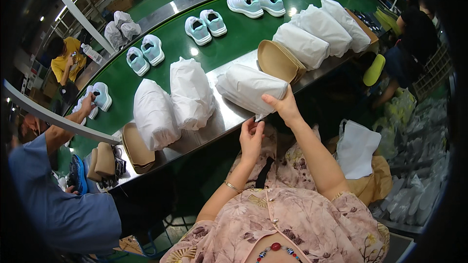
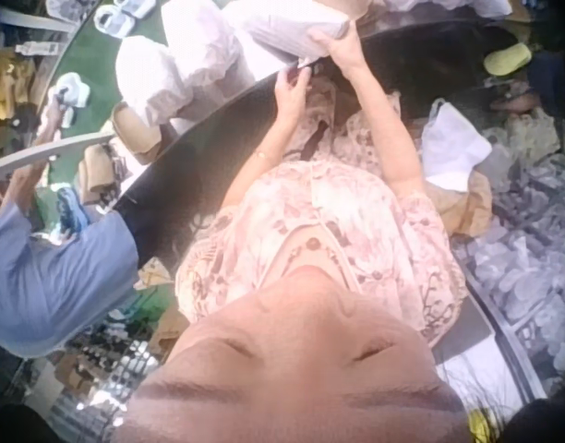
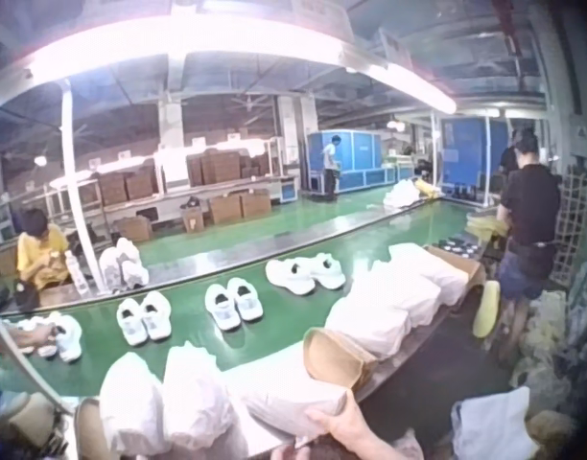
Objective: The person wraps individual shoe components in white tissue paper and places them into stacks on a workstation table.
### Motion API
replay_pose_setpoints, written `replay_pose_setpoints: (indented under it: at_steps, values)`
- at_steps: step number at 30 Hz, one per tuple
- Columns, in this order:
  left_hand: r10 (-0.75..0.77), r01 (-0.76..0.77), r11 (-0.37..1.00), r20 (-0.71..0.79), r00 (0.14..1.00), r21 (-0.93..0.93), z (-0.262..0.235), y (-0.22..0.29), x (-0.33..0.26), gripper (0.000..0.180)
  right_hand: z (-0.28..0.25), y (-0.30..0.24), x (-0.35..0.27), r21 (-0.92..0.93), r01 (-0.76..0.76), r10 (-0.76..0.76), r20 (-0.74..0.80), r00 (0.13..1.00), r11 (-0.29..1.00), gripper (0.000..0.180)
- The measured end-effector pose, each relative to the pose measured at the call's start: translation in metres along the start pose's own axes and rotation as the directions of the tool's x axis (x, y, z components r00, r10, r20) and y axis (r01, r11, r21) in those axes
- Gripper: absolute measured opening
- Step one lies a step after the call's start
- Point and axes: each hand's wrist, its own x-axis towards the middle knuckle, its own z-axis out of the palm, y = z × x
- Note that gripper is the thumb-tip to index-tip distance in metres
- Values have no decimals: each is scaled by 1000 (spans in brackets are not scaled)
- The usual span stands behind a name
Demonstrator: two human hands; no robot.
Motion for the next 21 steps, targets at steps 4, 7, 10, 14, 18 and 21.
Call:
replay_pose_setpoints:
  at_steps: [4, 7, 10, 14, 18, 21]
  values:
    - [-45, 92, 956, 172, 984, -279, 11, 20, 20, 24, 4, -1, -1, 91, -30, 33, -39, 999, 995, 64]
    - [12, 84, 904, 220, 975, -420, 8, 16, 25, 18, 7, -25, -3, 247, -150, 146, 33, 989, 957, 59]
    - [36, 100, 883, 279, 960, -459, -1, 16, 27, 13, 6, -35, -5, 238, -259, 253, 58, 966, 936, 53]
    - [-10, 198, 839, 350, 937, -507, -10, 20, 28, 9, 9, -38, -12, 208, -319, 322, 20, 947, 925, 54]
    - [-67, 335, 714, 416, 907, -615, -14, 12, 29, 8, 11, -35, -16, 247, -305, 298, 63, 952, 920, 56]
    - [-71, 341, 667, 399, 914, -662, -14, 11, 29, 10, 14, -33, -20, 276, -296, 296, 43, 954, 914, 55]
